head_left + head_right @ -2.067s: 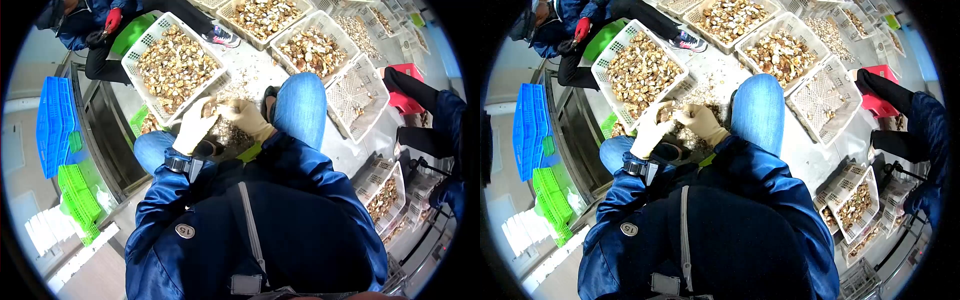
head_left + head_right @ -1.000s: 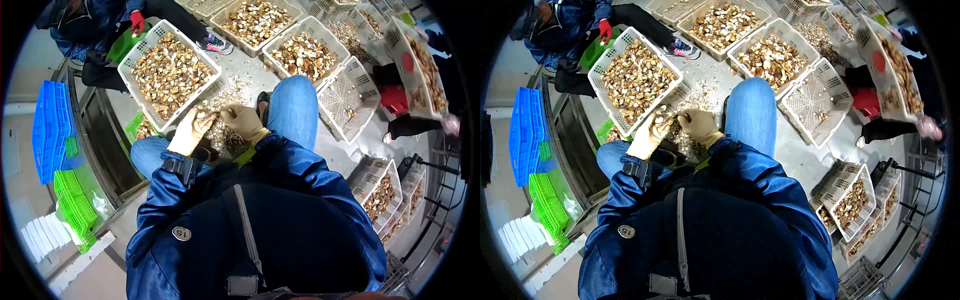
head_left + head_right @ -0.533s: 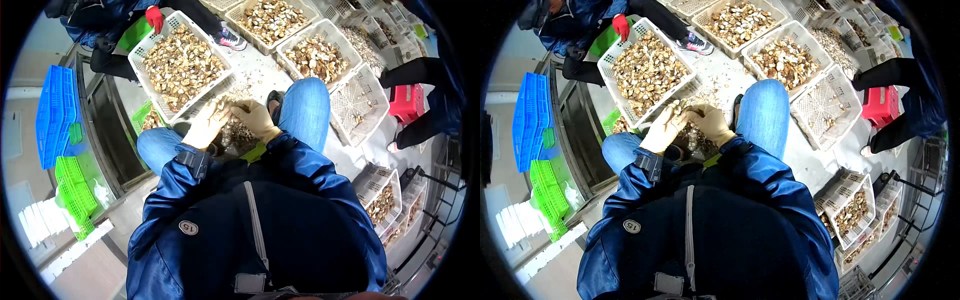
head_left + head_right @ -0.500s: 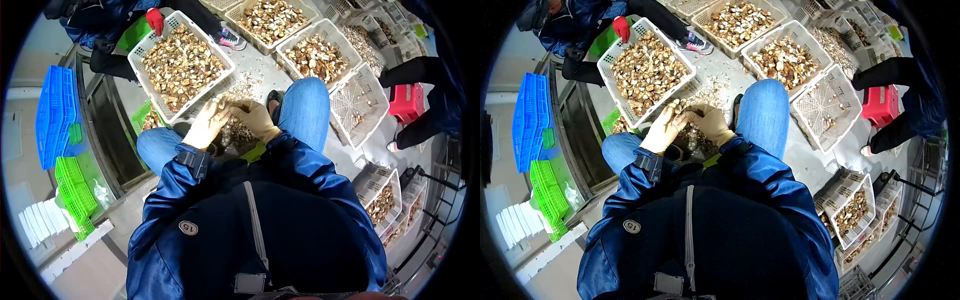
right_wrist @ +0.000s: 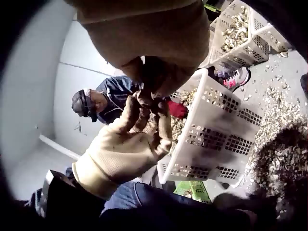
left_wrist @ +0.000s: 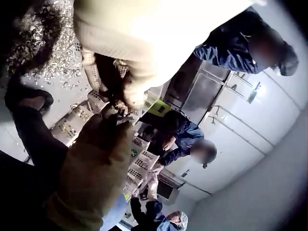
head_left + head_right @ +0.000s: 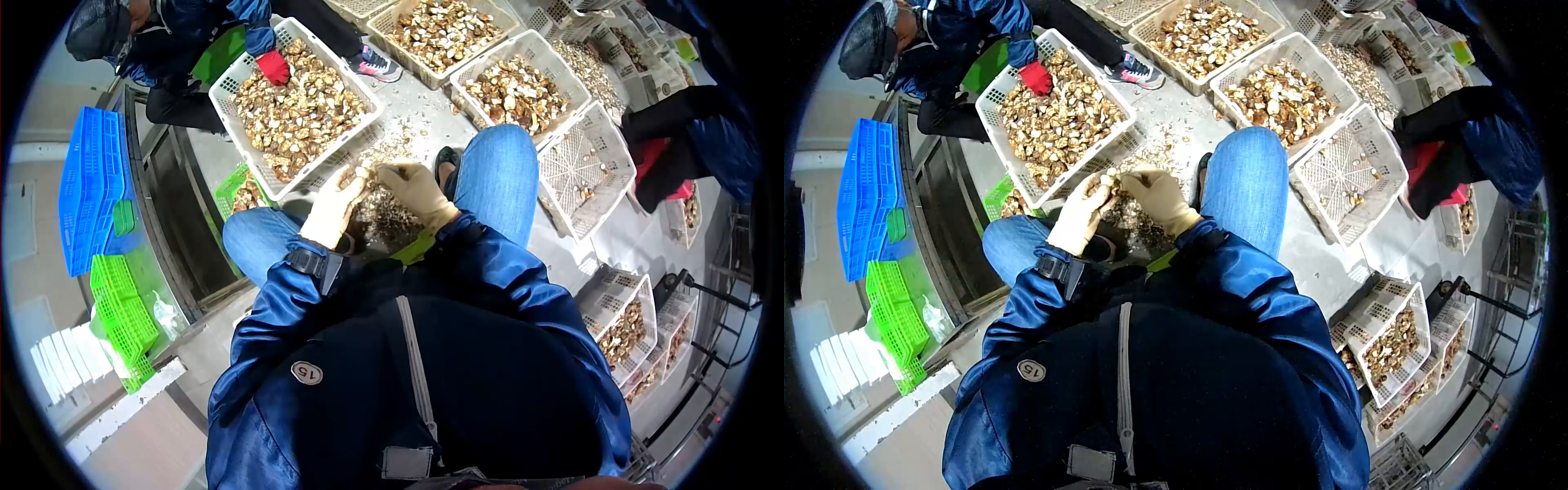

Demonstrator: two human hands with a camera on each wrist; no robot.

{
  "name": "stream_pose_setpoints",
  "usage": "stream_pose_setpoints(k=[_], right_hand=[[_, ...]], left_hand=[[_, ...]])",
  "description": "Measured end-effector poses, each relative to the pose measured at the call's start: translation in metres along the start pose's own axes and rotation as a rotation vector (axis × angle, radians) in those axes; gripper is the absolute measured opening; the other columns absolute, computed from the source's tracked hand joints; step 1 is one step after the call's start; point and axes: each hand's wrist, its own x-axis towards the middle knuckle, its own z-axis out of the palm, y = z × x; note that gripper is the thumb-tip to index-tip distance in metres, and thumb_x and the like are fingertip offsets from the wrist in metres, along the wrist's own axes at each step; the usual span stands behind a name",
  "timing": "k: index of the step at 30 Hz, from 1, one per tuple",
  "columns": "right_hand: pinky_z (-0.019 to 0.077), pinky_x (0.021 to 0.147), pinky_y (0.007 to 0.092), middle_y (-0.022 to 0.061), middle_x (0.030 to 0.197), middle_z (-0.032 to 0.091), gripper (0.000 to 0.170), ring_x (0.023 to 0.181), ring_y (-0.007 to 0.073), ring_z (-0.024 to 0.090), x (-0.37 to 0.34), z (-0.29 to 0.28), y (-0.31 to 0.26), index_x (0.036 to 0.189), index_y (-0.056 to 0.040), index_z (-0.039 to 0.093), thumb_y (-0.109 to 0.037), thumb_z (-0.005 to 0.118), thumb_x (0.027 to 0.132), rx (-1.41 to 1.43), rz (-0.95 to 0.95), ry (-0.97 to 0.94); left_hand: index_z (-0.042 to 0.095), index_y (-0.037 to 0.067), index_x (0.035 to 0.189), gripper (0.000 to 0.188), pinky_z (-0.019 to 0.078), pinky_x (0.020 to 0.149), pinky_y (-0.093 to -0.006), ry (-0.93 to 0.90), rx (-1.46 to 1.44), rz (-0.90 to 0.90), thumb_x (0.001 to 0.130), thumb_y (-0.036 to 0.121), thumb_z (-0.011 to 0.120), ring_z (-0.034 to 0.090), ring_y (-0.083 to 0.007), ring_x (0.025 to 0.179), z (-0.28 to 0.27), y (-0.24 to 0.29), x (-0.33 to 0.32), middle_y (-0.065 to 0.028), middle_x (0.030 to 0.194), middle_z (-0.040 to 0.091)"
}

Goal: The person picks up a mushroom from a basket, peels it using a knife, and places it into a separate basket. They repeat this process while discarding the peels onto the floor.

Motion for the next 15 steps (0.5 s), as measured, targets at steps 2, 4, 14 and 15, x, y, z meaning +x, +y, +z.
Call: stream_pose_setpoints(k=[2,4,14,15], right_hand=[[0.0495,0.072,0.0282,0.0038,0.088,0.070,0.024,0.079,0.0124,0.061,-0.003,0.001,-0.003,0.102,-0.0020,0.071,-0.025,0.067,0.096,0.005,-0.054,0.004],[0.0471,0.062,0.0303,0.0018,0.075,0.065,0.024,0.067,0.0121,0.056,-0.005,0.006,0.000,0.090,-0.0050,0.071,-0.027,0.064,0.096,-0.030,-0.175,0.000],[0.0503,0.064,0.0440,0.0168,0.066,0.059,0.021,0.066,0.0353,0.061,0.005,0.006,0.056,0.079,-0.0045,0.059,-0.024,0.061,0.088,-0.553,-0.673,0.282],[0.0513,0.066,0.0471,0.0172,0.067,0.060,0.021,0.068,0.0375,0.063,-0.001,0.004,0.057,0.082,-0.0047,0.060,-0.025,0.060,0.087,-0.515,-0.568,0.230]], left_hand=[[0.046,-0.001,0.140,0.049,0.0512,0.096,-0.0308,0.043,0.068,-0.011,0.097,0.011,0.065,0.061,-0.0160,0.110,-0.003,0.000,-0.005,-0.0072,0.125,0.061],[0.045,-0.001,0.141,0.049,0.0503,0.097,-0.0305,0.049,0.201,-0.023,0.098,0.012,0.064,0.061,-0.0161,0.111,0.001,0.008,-0.005,-0.0071,0.127,0.061],[0.049,0.004,0.136,0.038,0.0496,0.104,-0.0410,-0.054,-0.344,-0.043,0.099,0.007,0.056,0.058,-0.0298,0.123,-0.035,0.000,0.025,-0.0150,0.133,0.059],[0.050,0.004,0.136,0.037,0.0506,0.103,-0.0407,-0.019,-0.315,0.012,0.099,0.007,0.056,0.059,-0.0299,0.121,-0.045,-0.010,0.035,-0.0147,0.132,0.060]])
